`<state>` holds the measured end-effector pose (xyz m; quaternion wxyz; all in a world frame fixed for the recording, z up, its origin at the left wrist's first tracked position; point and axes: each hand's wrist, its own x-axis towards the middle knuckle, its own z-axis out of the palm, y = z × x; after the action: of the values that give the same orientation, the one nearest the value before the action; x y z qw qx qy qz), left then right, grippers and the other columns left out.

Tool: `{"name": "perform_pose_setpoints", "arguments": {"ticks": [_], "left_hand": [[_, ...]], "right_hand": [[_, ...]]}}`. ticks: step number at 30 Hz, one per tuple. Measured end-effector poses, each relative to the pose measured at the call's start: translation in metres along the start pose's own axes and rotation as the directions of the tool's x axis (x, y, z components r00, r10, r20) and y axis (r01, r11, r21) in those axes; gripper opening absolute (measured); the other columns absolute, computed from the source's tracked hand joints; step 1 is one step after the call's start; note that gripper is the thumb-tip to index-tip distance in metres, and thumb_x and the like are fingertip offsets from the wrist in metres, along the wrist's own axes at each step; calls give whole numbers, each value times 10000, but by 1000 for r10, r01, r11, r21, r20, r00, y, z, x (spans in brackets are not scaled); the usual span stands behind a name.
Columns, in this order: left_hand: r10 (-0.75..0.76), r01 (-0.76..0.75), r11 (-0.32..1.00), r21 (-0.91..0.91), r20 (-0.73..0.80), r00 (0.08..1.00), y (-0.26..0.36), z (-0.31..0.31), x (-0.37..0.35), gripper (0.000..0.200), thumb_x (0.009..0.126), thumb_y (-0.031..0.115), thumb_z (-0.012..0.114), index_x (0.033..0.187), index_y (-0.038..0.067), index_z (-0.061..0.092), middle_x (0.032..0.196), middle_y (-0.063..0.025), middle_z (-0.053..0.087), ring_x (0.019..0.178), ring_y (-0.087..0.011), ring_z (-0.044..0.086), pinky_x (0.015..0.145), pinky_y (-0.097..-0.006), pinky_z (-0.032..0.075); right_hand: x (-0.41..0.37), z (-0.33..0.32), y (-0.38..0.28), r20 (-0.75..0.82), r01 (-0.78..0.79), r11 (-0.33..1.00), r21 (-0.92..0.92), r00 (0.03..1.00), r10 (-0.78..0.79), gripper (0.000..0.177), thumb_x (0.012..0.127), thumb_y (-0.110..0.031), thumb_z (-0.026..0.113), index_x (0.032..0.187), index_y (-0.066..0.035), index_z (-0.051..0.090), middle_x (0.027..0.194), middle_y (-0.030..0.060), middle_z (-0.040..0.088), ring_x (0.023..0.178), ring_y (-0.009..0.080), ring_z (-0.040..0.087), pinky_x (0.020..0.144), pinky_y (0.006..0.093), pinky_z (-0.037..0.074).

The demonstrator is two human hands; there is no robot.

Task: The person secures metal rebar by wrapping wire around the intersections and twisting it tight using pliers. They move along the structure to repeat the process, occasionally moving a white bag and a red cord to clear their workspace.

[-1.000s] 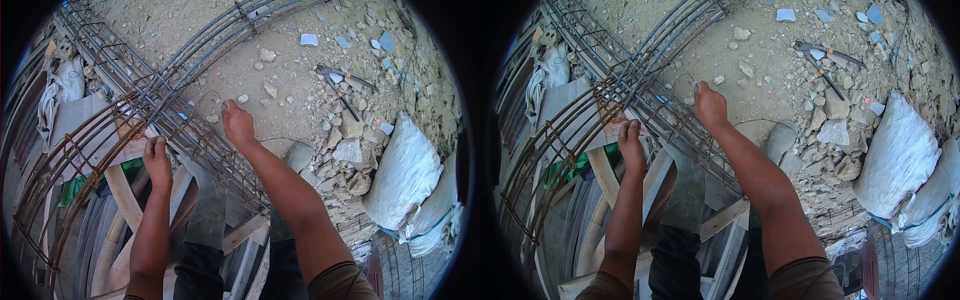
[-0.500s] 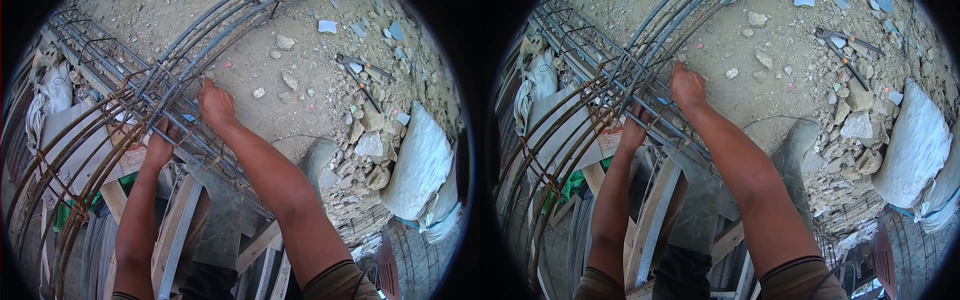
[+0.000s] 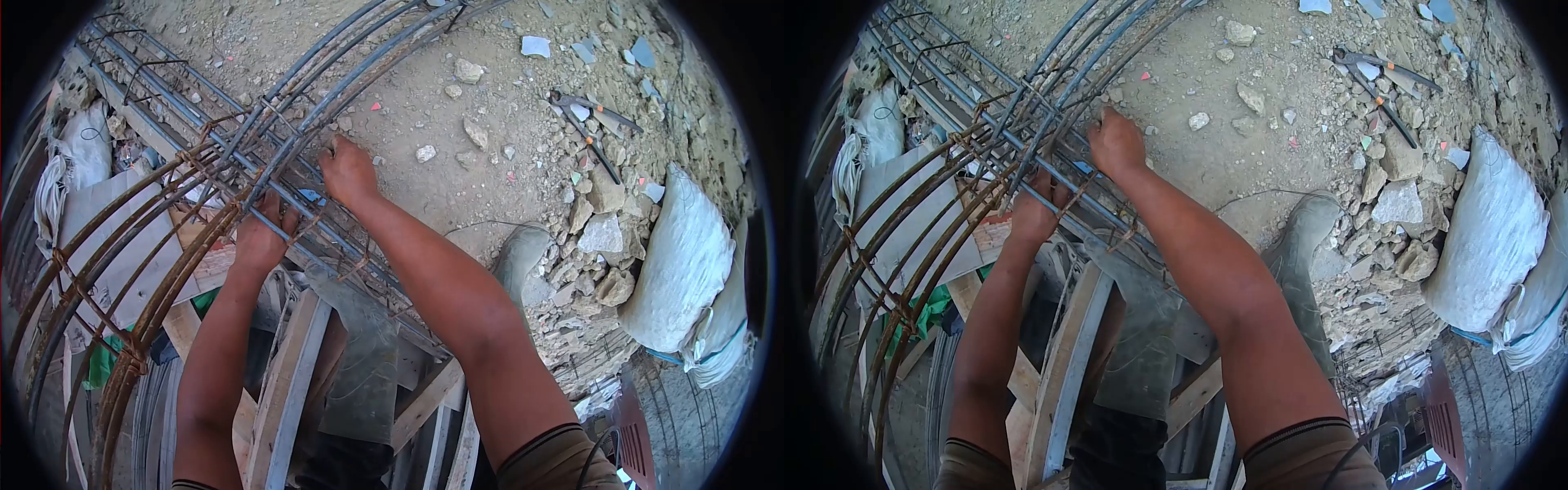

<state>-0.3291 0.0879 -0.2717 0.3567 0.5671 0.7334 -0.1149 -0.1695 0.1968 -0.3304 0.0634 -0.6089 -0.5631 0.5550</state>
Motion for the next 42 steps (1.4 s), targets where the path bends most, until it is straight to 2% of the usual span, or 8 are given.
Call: {"name": "perform_pose_setpoints", "arguments": {"ticks": [11,18,23,25,29,32,34,42], "left_hand": [[191,-183,974,136,-51,980,13,-16,-2,481,931,309,556,1278,-14,474,1033,-293,644,910,-464,631,788,-522,526],[-80,80,997,4,60,995,18,-21,2,539,931,353,562,1340,23,443,1085,-325,615,989,-479,607,854,-543,496],[-10,20,993,-113,88,996,-6,-1,8,567,937,356,568,1383,32,434,1128,-316,617,1049,-486,590,931,-523,470],[103,-142,960,-241,-169,980,-5,3,6,474,959,293,594,1310,-14,508,930,-225,662,884,-421,626,792,-480,477],[133,-172,965,-198,-197,971,-8,6,9,544,961,283,593,1414,18,452,941,-225,659,891,-417,622,817,-467,474],[93,-110,978,-175,-99,991,-13,3,9,609,957,295,602,1470,35,400,976,-226,664,910,-415,625,829,-460,479],[87,-95,980,-173,-55,995,-12,3,11,638,952,392,584,1464,58,401,1337,-293,531,1239,-460,502,1035,-480,415],[105,-138,977,-165,-194,975,-9,12,13,616,944,367,600,1437,39,431,1282,-293,567,1192,-471,528,1005,-495,430]], "right_hand": [[45,-10,19,310,159,983,-97,943,-122,331,886,-318,593,1080,-68,688,1071,237,669,1008,411,636,897,477,496],[77,-20,15,535,255,937,-240,840,-91,378,879,-338,584,1136,-86,701,1134,213,669,1042,383,640,918,459,503],[54,-19,7,470,224,957,-183,875,-115,341,892,-302,554,1085,-68,709,1101,219,673,1037,391,641,926,467,500],[40,-10,8,436,242,959,-151,887,-155,326,896,-285,544,1063,-60,711,1071,226,677,1027,398,644,925,472,499],[21,-5,5,291,230,969,-89,937,-196,305,896,-262,536,1039,-50,701,1035,219,684,1015,412,640,923,483,498],[13,-6,2,245,186,980,-67,955,-165,298,890,-259,552,1042,-44,695,1030,226,681,1007,417,638,919,485,499],[11,-8,0,239,190,979,-69,956,-168,294,888,-257,561,1040,-42,692,1024,232,679,999,421,638,916,484,500],[20,-11,27,234,172,984,45,956,-178,243,880,-245,609,1026,-71,695,972,225,678,940,433,637,856,499,502]]}}
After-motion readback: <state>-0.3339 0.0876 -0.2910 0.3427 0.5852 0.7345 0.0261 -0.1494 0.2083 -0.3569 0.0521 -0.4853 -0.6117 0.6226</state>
